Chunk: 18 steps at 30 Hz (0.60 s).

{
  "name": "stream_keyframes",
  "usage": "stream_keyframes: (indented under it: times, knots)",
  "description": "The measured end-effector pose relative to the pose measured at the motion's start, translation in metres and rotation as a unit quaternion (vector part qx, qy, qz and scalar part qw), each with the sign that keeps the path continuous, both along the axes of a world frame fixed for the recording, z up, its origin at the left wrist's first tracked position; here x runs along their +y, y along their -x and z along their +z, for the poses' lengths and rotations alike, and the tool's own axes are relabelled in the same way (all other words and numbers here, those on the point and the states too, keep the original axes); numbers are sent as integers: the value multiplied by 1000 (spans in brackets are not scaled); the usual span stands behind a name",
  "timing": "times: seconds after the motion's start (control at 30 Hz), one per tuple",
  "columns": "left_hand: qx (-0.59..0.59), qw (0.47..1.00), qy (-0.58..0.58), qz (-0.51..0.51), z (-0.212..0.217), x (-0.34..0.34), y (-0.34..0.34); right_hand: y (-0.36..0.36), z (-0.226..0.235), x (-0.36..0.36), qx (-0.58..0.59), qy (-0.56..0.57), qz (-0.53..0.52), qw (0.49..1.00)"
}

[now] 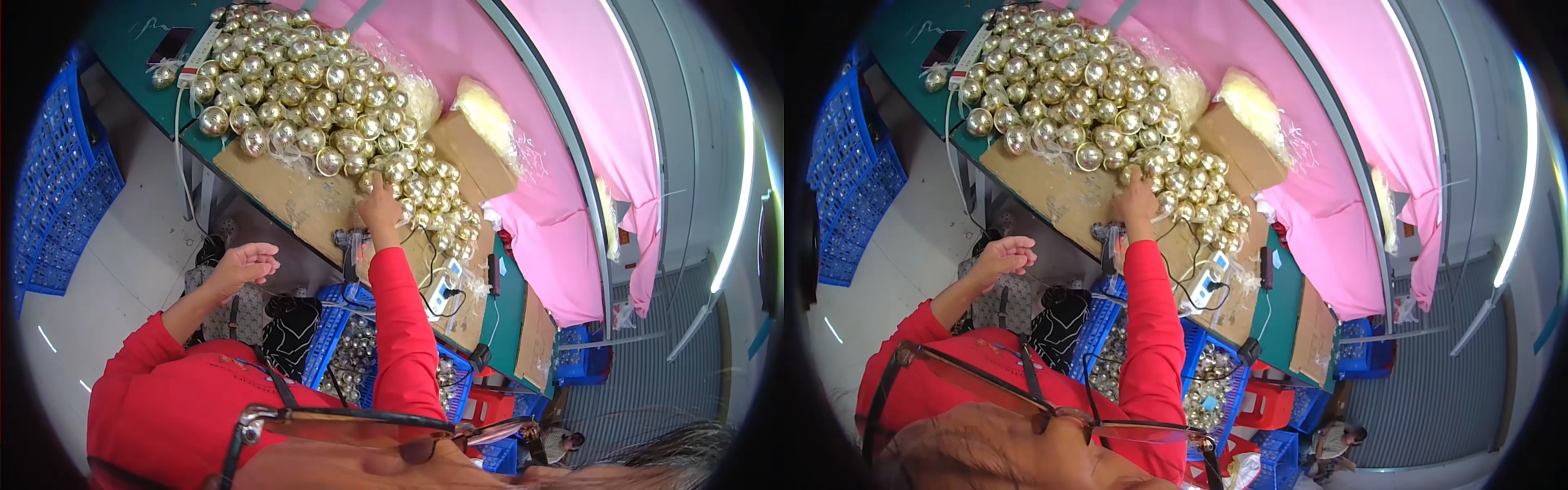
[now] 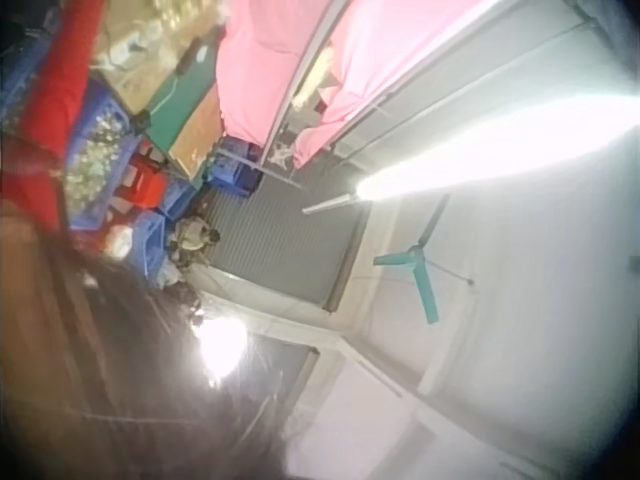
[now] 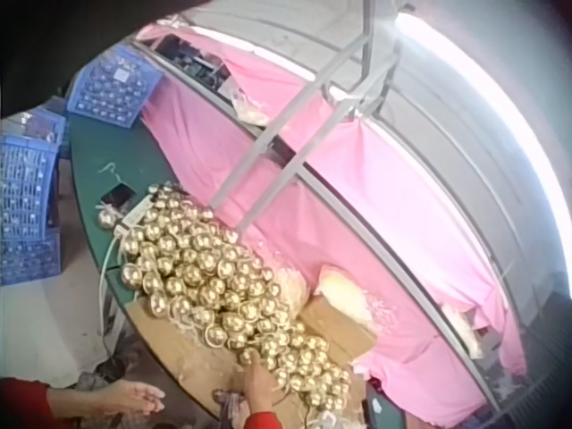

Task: The person applies hot glue to decorative ornaments using a glue gun and attaches ribbon bows to them by hand.

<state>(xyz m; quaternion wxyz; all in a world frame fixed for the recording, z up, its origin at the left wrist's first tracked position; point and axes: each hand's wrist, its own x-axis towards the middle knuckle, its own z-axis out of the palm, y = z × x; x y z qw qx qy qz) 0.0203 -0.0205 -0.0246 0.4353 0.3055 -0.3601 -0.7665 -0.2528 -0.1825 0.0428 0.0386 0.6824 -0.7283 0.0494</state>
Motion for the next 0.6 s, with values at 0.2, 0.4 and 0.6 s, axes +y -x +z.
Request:
stream_keyframes:
  times: [0.2,0.4,0.6]
  knots:
    - [-7,1000,-22,20,-14,-7,-14,-24,-1,-24,23,-16,-52,998]
    - [12,1000,-26,12,-16,-10,-10,5,-9,-20,-90,12,-30,995]
    - [-11,1000,-3,24,-4,-21,-6,0,10,23,-640,-71,4,765]
